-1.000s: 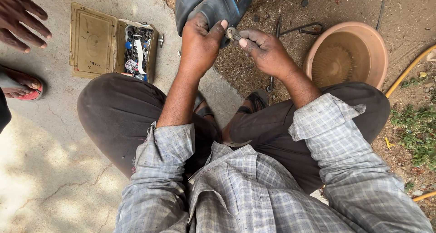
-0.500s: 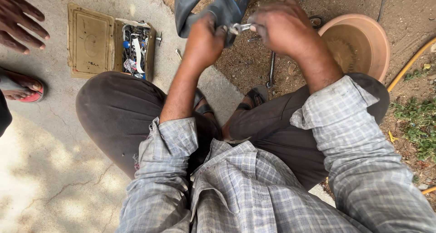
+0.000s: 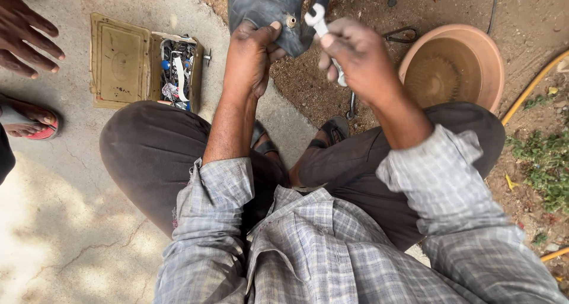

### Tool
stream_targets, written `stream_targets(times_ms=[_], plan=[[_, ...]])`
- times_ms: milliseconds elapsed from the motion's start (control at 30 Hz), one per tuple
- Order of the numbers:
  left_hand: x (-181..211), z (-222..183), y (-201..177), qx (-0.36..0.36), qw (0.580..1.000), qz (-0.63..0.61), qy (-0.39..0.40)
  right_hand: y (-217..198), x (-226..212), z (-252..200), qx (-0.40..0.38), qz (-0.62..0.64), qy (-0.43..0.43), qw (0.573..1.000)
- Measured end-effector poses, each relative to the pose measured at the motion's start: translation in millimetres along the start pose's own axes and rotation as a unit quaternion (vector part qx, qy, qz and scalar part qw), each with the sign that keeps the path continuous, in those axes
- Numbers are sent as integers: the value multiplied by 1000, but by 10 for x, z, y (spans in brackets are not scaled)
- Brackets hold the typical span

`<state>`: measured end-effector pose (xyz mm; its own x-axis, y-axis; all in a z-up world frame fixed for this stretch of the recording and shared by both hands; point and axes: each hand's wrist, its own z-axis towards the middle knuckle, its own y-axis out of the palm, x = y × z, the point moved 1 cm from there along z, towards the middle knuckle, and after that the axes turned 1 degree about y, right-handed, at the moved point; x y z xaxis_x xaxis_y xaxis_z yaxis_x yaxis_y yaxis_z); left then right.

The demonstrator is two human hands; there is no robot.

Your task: Repairing a punctured motorcycle tire inner tube by inspecting the valve and patching.

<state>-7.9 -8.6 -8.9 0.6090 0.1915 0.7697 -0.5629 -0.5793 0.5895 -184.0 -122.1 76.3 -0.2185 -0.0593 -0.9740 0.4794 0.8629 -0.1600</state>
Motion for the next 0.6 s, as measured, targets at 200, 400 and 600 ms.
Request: stream_targets(times_ms=[200,400,600], plan=[[-26,46,-57,-7,995,-98,-18,154,13,-166,145,-248,-265,921],[-15,-26,-115,40,994,-100,-28,127,-248,-203,189,-177,-286,923],[18,-2,13,22,992,-123,-30,171,-38,-142,92,-379,-157,907]])
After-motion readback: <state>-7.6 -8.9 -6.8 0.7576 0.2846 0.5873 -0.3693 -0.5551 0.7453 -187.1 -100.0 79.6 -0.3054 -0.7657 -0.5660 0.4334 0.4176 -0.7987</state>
